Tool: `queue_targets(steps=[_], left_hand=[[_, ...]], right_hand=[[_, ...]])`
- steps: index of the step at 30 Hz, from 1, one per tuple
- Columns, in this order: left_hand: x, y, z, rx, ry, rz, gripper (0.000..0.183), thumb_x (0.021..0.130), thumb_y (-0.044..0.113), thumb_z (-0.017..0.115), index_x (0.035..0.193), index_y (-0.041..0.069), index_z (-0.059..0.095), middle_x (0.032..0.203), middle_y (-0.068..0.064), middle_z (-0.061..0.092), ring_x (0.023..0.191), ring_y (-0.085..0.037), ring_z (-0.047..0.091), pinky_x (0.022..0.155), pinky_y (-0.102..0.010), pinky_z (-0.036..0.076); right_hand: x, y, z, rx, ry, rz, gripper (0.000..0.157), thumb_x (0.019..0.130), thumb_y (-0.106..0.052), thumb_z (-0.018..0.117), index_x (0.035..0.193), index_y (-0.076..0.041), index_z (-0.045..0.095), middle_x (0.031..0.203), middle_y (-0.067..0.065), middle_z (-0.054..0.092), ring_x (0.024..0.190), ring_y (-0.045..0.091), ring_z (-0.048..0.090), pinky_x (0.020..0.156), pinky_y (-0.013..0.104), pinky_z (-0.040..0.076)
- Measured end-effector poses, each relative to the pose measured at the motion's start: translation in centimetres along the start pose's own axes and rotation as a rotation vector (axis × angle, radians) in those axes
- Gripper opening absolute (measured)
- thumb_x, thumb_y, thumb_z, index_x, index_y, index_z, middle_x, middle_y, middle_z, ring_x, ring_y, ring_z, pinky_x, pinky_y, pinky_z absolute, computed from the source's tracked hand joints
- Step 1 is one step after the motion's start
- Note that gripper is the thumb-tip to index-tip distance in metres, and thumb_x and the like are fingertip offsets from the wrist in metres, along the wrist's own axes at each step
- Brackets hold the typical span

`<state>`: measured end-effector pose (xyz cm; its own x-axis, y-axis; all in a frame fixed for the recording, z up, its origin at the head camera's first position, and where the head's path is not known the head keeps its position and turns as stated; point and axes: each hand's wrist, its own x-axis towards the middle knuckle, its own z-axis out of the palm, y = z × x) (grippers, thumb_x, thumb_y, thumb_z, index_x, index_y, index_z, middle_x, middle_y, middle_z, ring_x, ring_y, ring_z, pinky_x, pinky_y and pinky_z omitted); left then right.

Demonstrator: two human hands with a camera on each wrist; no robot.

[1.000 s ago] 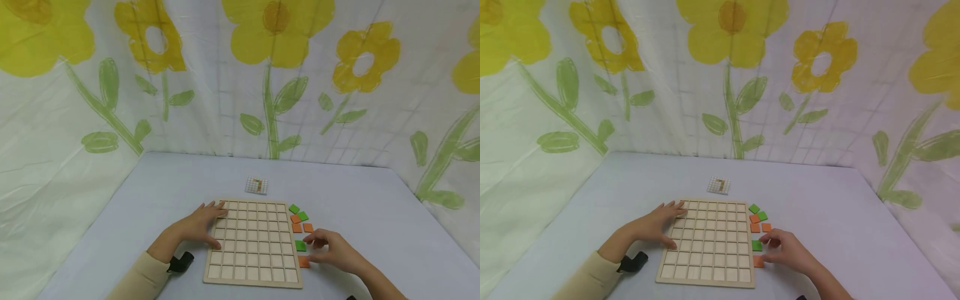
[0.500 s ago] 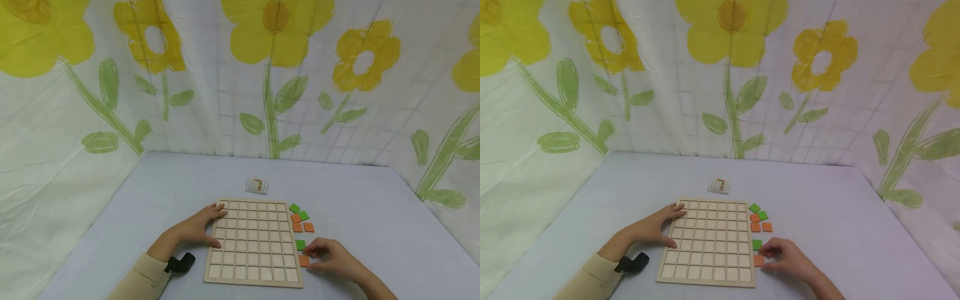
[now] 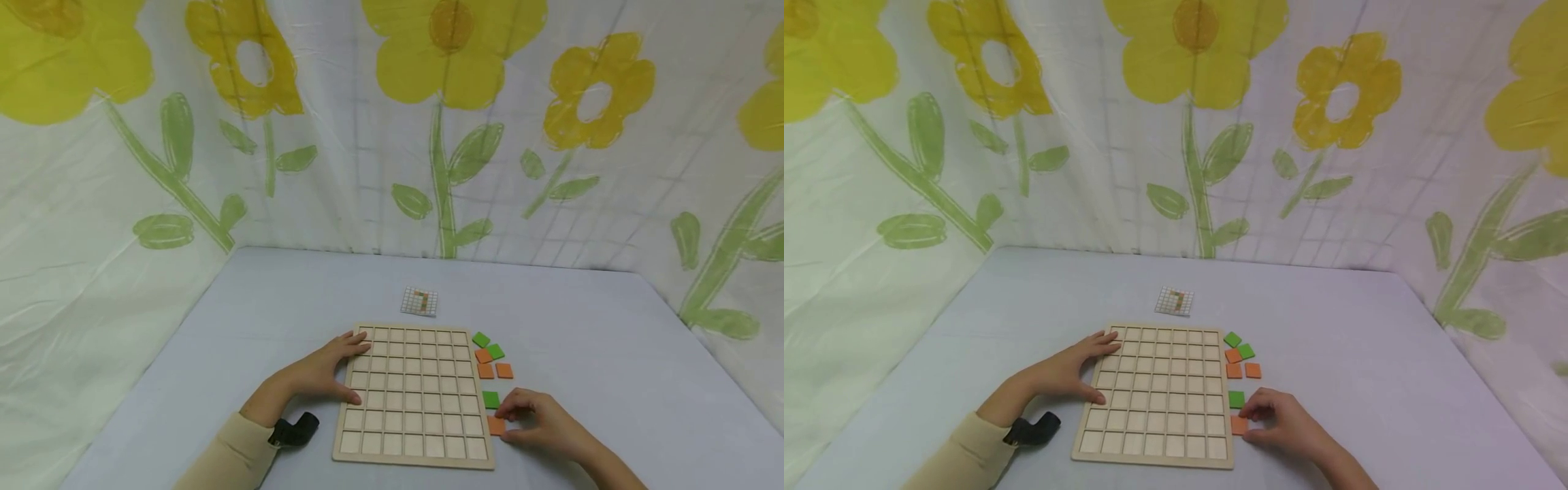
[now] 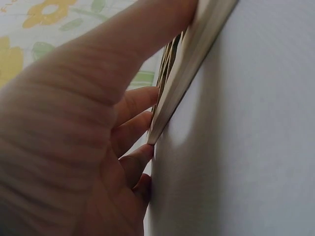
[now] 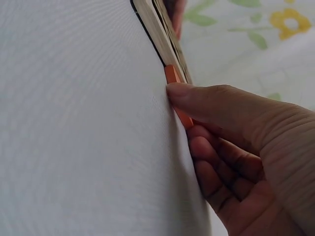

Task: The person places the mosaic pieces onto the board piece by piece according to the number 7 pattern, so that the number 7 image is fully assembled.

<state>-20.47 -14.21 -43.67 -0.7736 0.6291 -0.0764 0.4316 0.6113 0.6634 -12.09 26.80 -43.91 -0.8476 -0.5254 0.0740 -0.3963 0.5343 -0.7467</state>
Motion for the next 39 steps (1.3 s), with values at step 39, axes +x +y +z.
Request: queue_targets(steps=[39], left_hand=[[0.1,0.1,0.0,-0.018,-0.014,-0.017,0.093,0.067,0.046,0.08,0.144,0.016,0.037,0.157,-0.003,0.017,0.145,-0.032,0.005,0.112,-0.061,0.014]], right_hand=[[9.0,-4.2,-0.2,-0.108,0.016,-0.094,0.018,0.08,-0.02,0.073,0.097,-0.014,0.069,0.093,-0.002,0.067,0.086,0.009,0.059,0.075,0.036,0.052]])
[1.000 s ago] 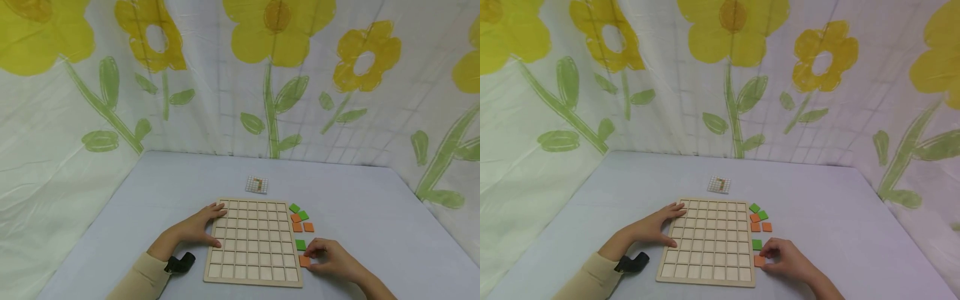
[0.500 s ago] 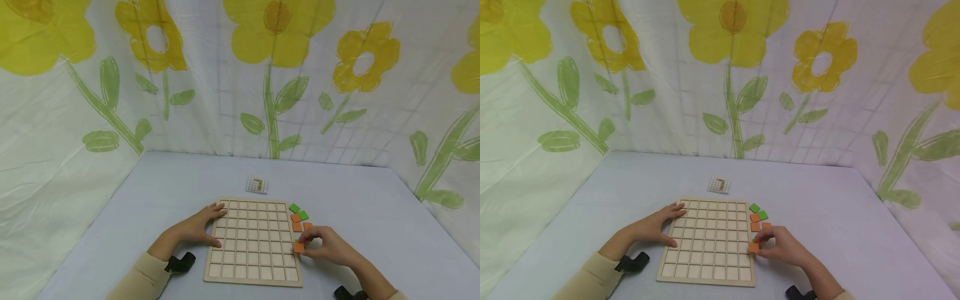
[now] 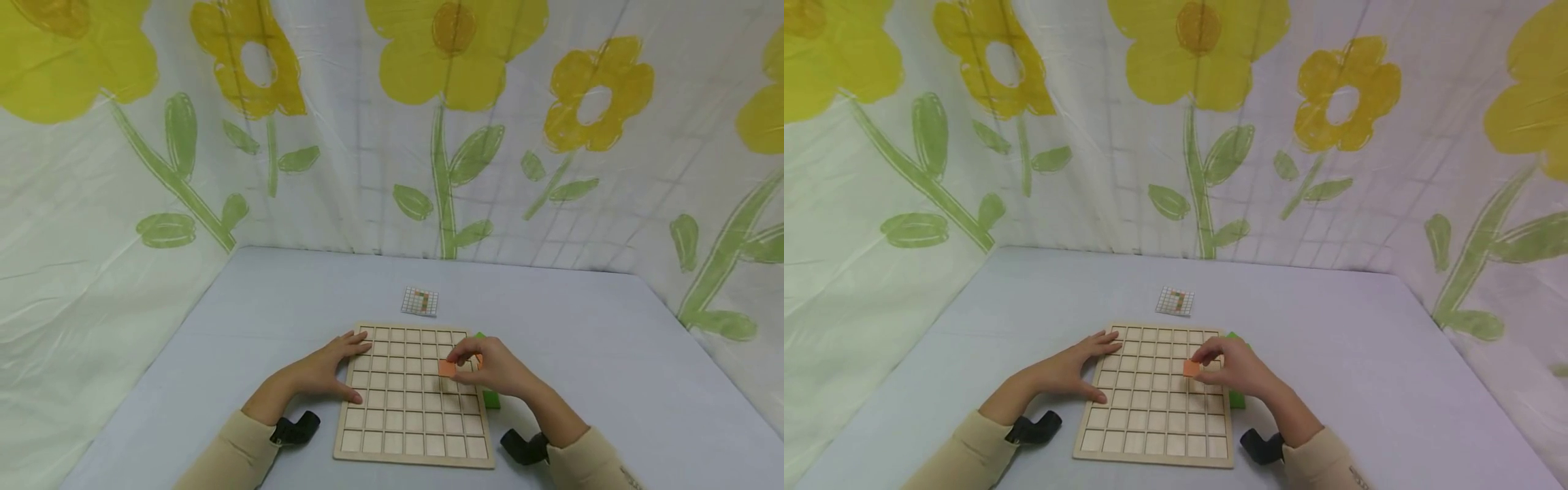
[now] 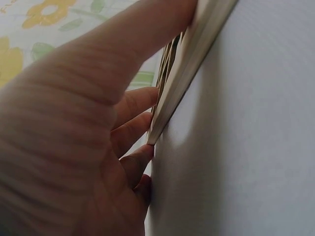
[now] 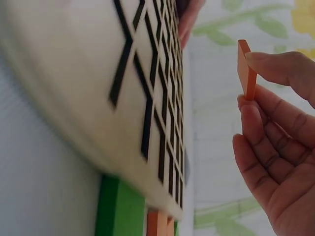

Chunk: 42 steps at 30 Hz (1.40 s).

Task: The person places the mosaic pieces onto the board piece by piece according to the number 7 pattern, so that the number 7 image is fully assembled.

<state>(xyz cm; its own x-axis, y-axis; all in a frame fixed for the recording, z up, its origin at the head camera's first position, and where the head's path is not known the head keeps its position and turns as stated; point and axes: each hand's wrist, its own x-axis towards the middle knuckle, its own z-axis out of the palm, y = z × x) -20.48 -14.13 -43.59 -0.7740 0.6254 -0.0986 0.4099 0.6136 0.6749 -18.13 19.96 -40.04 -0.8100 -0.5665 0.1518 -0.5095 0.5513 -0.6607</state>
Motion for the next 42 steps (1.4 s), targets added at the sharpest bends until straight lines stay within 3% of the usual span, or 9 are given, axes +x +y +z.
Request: queue_targets(steps=[7,13,17,24,30,37,42], left_hand=[[0.1,-0.1,0.1,-0.014,-0.001,-0.008,0.093,0.067,0.046,0.08,0.144,0.017,0.037,0.157,-0.001,0.016,0.146,-0.031,0.004,0.112,-0.061,0.014],[0.1,0.0,0.0,-0.007,0.001,0.009,0.093,0.067,0.045,0.08,0.144,0.016,0.037,0.157,-0.002,0.017,0.145,-0.032,0.004,0.112,-0.061,0.015],[0.1,0.0,0.0,0.001,0.003,0.013,0.093,0.067,0.045,0.08,0.144,0.016,0.037,0.157,-0.002,0.017,0.145,-0.032,0.005,0.111,-0.061,0.015],[0.1,0.0,0.0,-0.001,0.003,-0.01,0.092,0.067,0.046,0.08,0.144,0.017,0.037,0.157,-0.001,0.017,0.145,-0.032,0.005,0.112,-0.061,0.015],[0.1,-0.2,0.1,-0.005,0.0,-0.01,0.092,0.067,0.046,0.08,0.144,0.017,0.037,0.157,-0.001,0.017,0.145,-0.032,0.004,0.111,-0.061,0.014],[0.2,-0.3,0.1,-0.011,-0.004,0.001,0.092,0.068,0.046,0.079,0.144,0.016,0.037,0.157,-0.002,0.017,0.145,-0.032,0.004,0.111,-0.061,0.014],[0.1,-0.2,0.0,-0.018,-0.008,-0.002,0.093,0.068,0.046,0.08,0.144,0.016,0.036,0.157,-0.002,0.016,0.145,-0.032,0.003,0.111,-0.062,0.014]], right_hand=[[2.4,-0.6,0.8,0.033,-0.014,-0.073,0.017,0.081,-0.015,0.072,0.097,-0.01,0.069,0.096,0.004,0.068,0.084,0.015,0.064,0.075,0.04,0.054],[4.3,-1.0,1.3,0.044,-0.02,-0.075,0.016,0.082,-0.016,0.072,0.097,-0.01,0.07,0.097,0.005,0.069,0.085,0.016,0.063,0.077,0.042,0.054],[5.4,-1.3,1.7,0.07,-0.031,-0.057,0.017,0.082,-0.016,0.071,0.098,-0.01,0.07,0.099,0.006,0.068,0.088,0.018,0.063,0.078,0.042,0.054],[7.2,-0.9,2.5,0.073,-0.022,-0.039,0.019,0.082,-0.016,0.071,0.099,-0.007,0.07,0.099,0.008,0.069,0.087,0.017,0.065,0.075,0.028,0.054],[8.4,-0.9,3.2,0.094,-0.011,0.004,0.021,0.082,-0.017,0.072,0.099,-0.007,0.07,0.097,0.009,0.069,0.086,0.018,0.064,0.075,0.025,0.053],[9.3,-0.2,4.2,0.117,0.005,0.092,0.021,0.081,-0.017,0.073,0.099,-0.007,0.07,0.096,0.007,0.069,0.084,0.013,0.063,0.074,0.023,0.052],[9.2,0.4,4.8,0.153,0.014,0.108,0.02,0.08,-0.014,0.072,0.098,-0.005,0.07,0.094,0.009,0.068,0.083,0.015,0.064,0.072,0.023,0.053]])
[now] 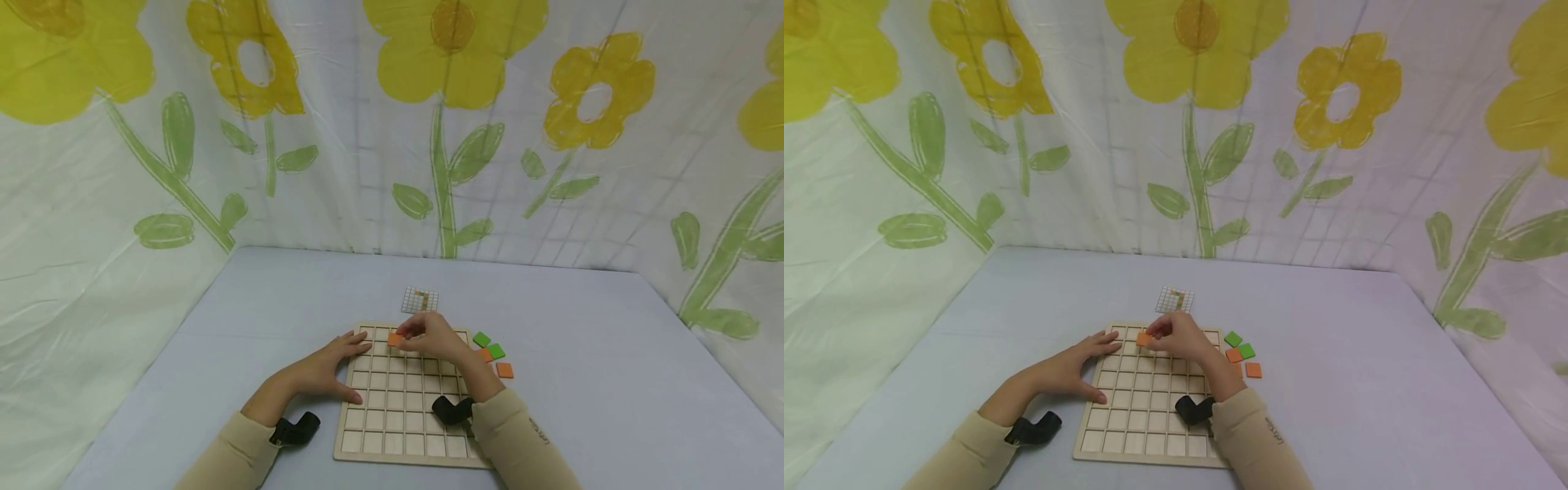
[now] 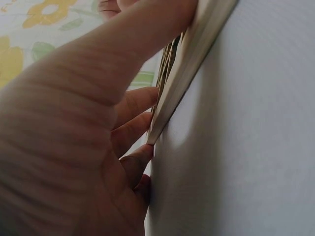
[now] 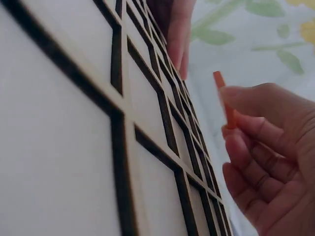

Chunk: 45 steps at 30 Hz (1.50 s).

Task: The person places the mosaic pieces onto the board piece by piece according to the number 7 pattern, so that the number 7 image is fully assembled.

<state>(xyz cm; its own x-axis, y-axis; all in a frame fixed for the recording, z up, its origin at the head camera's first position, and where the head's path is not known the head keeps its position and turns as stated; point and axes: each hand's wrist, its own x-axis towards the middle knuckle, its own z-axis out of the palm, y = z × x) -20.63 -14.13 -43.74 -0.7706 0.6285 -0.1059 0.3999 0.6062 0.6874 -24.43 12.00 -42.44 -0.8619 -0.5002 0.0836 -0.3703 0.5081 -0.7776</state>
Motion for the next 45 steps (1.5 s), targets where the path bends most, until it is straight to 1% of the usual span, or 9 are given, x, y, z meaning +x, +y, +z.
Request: queue_targets(steps=[3,7,11,20,28,35,45], left_hand=[[0.0,0.1,0.0,0.001,-0.001,-0.003,0.092,0.068,0.045,0.08,0.144,0.016,0.036,0.157,-0.002,0.016,0.145,-0.032,0.004,0.111,-0.061,0.014],[-0.1,0.3,0.0,0.001,-0.001,-0.003,0.092,0.068,0.044,0.08,0.144,0.016,0.036,0.157,-0.002,0.017,0.145,-0.032,0.004,0.112,-0.061,0.014],[-0.1,0.3,0.0,0.005,0.0,0.0,0.093,0.068,0.045,0.08,0.144,0.015,0.036,0.157,-0.002,0.017,0.145,-0.032,0.004,0.112,-0.061,0.015],[0.1,0.2,-0.1,0.015,0.005,0.011,0.093,0.068,0.046,0.08,0.144,0.015,0.037,0.157,-0.002,0.017,0.146,-0.032,0.004,0.112,-0.061,0.016],[0.0,0.2,-0.2,0.016,0.009,0.019,0.093,0.068,0.045,0.08,0.144,0.014,0.037,0.157,-0.003,0.018,0.145,-0.032,0.005,0.111,-0.061,0.016],[-0.1,0.4,-0.2,0.003,0.006,0.004,0.093,0.068,0.043,0.081,0.144,0.014,0.037,0.157,-0.003,0.017,0.145,-0.033,0.004,0.111,-0.061,0.015],[-0.1,0.3,-0.1,0.001,0.003,0.004,0.092,0.068,0.043,0.08,0.144,0.015,0.037,0.157,-0.003,0.017,0.145,-0.032,0.004,0.111,-0.062,0.015]], right_hand=[[-0.1,0.5,0.3,0.026,0.002,0.009,0.019,0.08,-0.013,0.073,0.097,-0.004,0.069,0.092,0.009,0.066,0.08,0.012,0.063,0.071,0.021,0.053],[-0.2,1.0,0.5,0.02,-0.004,-0.008,0.019,0.079,-0.015,0.074,0.096,-0.006,0.07,0.092,0.007,0.065,0.078,0.008,0.06,0.071,0.02,0.052],[-0.4,1.1,0.5,0.017,-0.009,-0.026,0.019,0.08,-0.015,0.074,0.096,-0.006,0.069,0.094,0.008,0.064,0.079,0.009,0.06,0.07,0.022,0.051],[-0.5,0.9,0.5,-0.004,-0.011,-0.01,0.02,0.081,-0.015,0.073,0.098,-0.006,0.069,0.094,0.006,0.064,0.084,0.013,0.06,0.075,0.025,0.05],[-0.5,1.0,0.5,-0.019,-0.014,-0.049,0.021,0.081,-0.016,0.073,0.098,-0.005,0.069,0.095,0.009,0.064,0.084,0.016,0.06,0.075,0.026,0.05],[-0.4,1.3,0.6,-0.044,-0.031,-0.046,0.021,0.082,-0.016,0.072,0.1,-0.007,0.069,0.094,0.005,0.062,0.081,0.011,0.056,0.072,0.023,0.049],[-0.4,1.4,0.7,-0.043,-0.031,-0.029,0.023,0.081,-0.017,0.073,0.101,-0.007,0.069,0.094,0.004,0.062,0.082,0.011,0.057,0.073,0.023,0.049]])
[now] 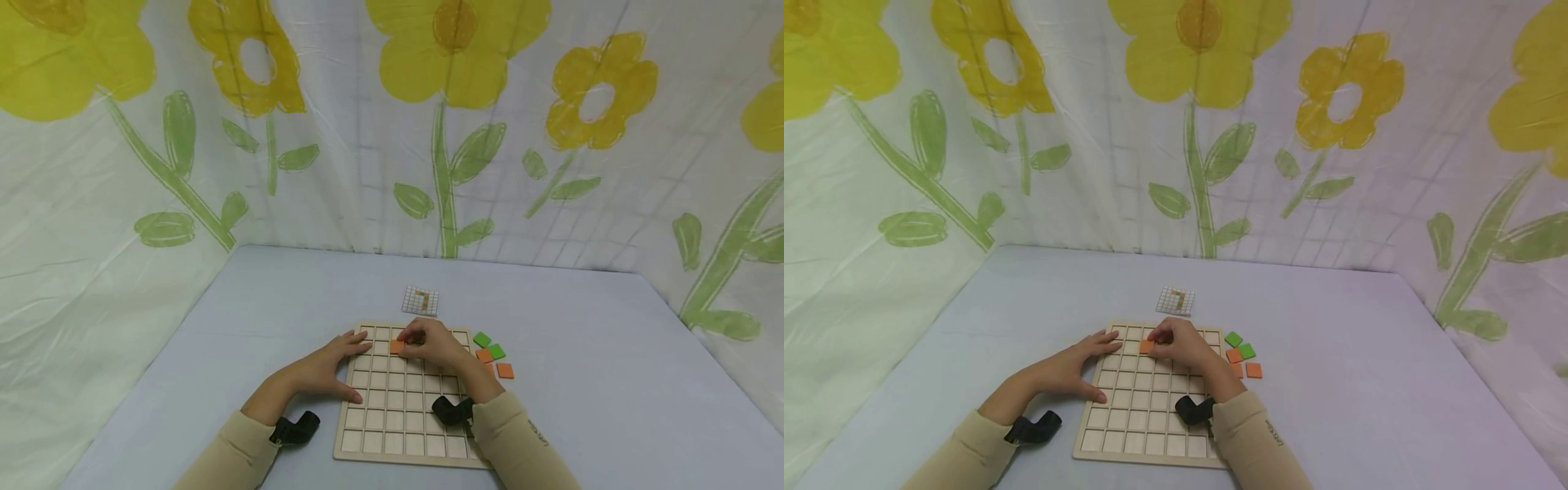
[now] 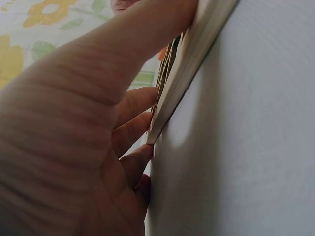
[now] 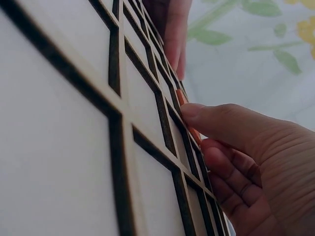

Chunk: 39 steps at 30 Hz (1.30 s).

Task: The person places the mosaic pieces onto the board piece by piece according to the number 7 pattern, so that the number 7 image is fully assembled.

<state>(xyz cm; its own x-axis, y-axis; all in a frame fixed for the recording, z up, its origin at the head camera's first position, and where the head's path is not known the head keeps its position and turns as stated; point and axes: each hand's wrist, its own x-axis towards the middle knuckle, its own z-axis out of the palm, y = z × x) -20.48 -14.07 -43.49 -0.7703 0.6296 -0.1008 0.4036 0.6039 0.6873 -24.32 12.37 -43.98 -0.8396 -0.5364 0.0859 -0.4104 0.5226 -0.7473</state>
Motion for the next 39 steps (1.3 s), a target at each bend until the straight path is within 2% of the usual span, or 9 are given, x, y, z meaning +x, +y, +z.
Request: queue_targets(steps=[7,16,22,28,39], left_hand=[[0.0,0.1,0.0,-0.004,0.004,-0.003,0.092,0.068,0.042,0.081,0.143,0.014,0.038,0.157,-0.003,0.017,0.145,-0.033,0.004,0.111,-0.062,0.015],[-0.1,0.0,0.0,-0.003,0.005,-0.007,0.092,0.068,0.043,0.08,0.144,0.014,0.037,0.157,-0.003,0.017,0.145,-0.034,0.005,0.11,-0.063,0.016],[-0.1,-0.1,0.1,-0.001,0.004,-0.009,0.092,0.068,0.044,0.08,0.144,0.015,0.037,0.157,-0.003,0.016,0.145,-0.034,0.004,0.11,-0.063,0.015],[0.1,-0.2,0.2,-0.001,0.006,-0.007,0.093,0.067,0.045,0.08,0.144,0.016,0.037,0.157,-0.002,0.016,0.145,-0.034,0.004,0.11,-0.063,0.015],[0.0,-0.3,0.0,-0.004,0.003,0.017,0.094,0.067,0.045,0.08,0.144,0.014,0.036,0.157,-0.003,0.017,0.145,-0.034,0.004,0.11,-0.063,0.015]], right_hand=[[0.0,-0.2,-0.1,0.012,-0.001,-0.017,0.025,0.08,-0.017,0.074,0.102,-0.005,0.068,0.096,0.008,0.063,0.086,0.017,0.06,0.075,0.023,0.051],[0.5,-0.8,-0.6,0.062,-0.031,0.049,0.028,0.081,-0.019,0.073,0.105,-0.006,0.068,0.104,0.009,0.066,0.094,0.021,0.063,0.079,0.029,0.053],[0.1,-2.2,-1.8,0.051,-0.057,-0.004,0.034,0.083,-0.021,0.071,0.111,-0.002,0.066,0.11,0.014,0.065,0.1,0.026,0.061,0.086,0.038,0.051],[-1.5,-3.0,-3.5,0.076,-0.05,-0.052,0.036,0.082,-0.018,0.071,0.111,0.003,0.064,0.111,0.021,0.063,0.103,0.033,0.06,0.09,0.047,0.049],[-6.7,-1.9,-6.2,0.073,-0.033,0.061,0.038,0.081,-0.023,0.073,0.111,-0.001,0.064,0.11,0.016,0.062,0.104,0.032,0.058,0.092,0.052,0.046]])
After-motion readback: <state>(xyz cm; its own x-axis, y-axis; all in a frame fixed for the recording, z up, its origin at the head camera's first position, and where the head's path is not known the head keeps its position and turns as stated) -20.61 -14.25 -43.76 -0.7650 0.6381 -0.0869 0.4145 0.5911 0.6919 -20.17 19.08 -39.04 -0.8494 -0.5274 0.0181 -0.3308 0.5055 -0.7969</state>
